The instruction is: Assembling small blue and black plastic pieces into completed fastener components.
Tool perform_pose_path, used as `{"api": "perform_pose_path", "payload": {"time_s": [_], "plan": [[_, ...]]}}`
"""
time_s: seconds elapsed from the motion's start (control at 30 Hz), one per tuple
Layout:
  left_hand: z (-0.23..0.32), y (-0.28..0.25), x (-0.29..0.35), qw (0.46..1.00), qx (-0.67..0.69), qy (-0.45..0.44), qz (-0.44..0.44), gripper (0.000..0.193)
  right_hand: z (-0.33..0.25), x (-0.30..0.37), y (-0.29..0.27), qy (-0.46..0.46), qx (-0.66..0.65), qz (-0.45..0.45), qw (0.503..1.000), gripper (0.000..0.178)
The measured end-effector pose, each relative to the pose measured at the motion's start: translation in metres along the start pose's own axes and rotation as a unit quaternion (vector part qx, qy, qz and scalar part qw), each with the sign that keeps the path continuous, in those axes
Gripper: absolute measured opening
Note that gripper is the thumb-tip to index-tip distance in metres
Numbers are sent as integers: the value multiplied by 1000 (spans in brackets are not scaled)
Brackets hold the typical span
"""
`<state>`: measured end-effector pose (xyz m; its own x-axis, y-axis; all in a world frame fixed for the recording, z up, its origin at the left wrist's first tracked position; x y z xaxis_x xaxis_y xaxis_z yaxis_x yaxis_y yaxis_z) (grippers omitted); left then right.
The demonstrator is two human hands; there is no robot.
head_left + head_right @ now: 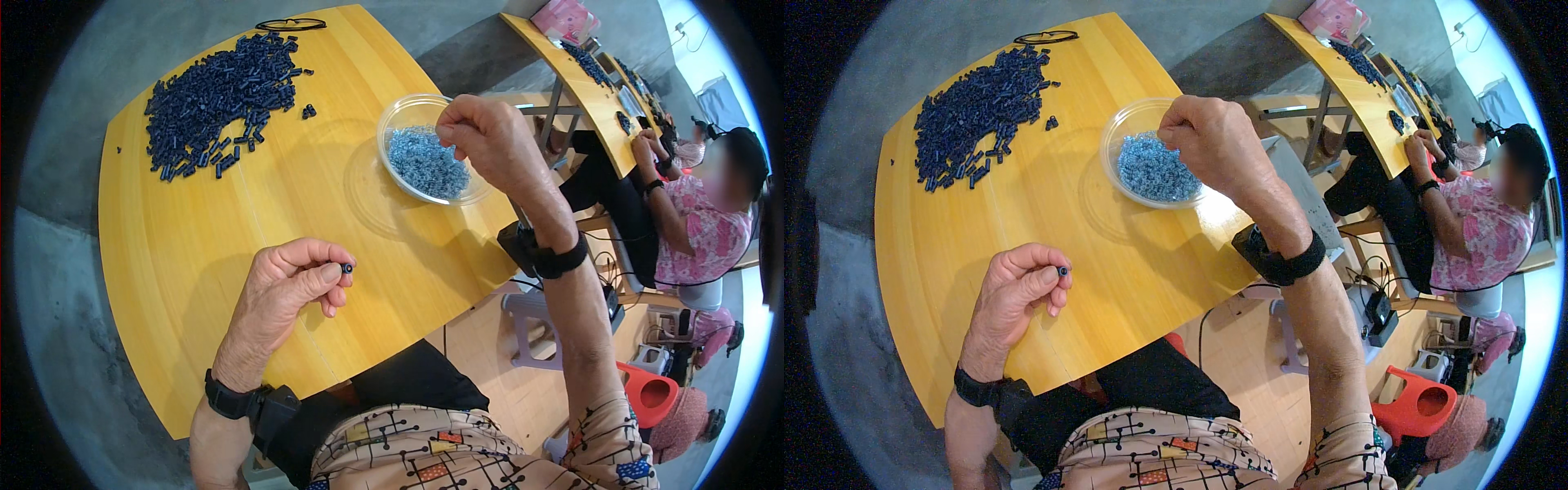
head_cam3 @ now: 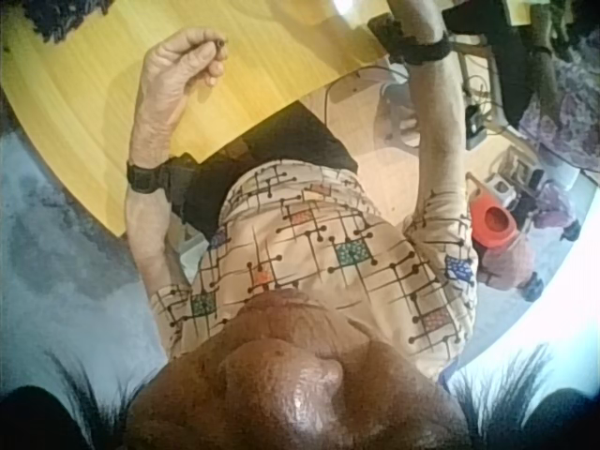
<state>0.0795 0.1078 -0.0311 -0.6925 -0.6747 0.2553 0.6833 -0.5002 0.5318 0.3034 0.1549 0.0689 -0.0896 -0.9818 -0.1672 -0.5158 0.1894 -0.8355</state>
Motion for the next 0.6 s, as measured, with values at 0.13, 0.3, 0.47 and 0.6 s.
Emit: {"api": "perform_pose_path", "payload": {"time_s": [0.13,0.3,0.47,0.6], "plan": [[0,1,0,1000,2,-2,1,15,-9,2,-3,-58,67,45,995,9],[1,0,1,1000,-3,-8,16,14,-15,3,-3,-119,136,71,981,6],[0,-1,1,1000,3,-8,17,14,-20,6,4,-162,145,52,975,7],[0,-2,2,1000,2,-15,22,14,-23,3,14,-132,118,-7,984,6]]}}
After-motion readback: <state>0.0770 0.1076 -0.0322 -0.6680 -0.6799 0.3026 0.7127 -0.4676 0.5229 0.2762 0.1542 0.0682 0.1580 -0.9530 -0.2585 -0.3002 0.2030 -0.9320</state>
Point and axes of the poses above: each hand's wrist, its own x-axis away from the middle knuckle, its own y-axis out of the palm, z = x × y, the point moved 10 cm from there along -x, towards the middle knuckle, and after that the axes turned 5 degrees about x, right-handed, at the moved point
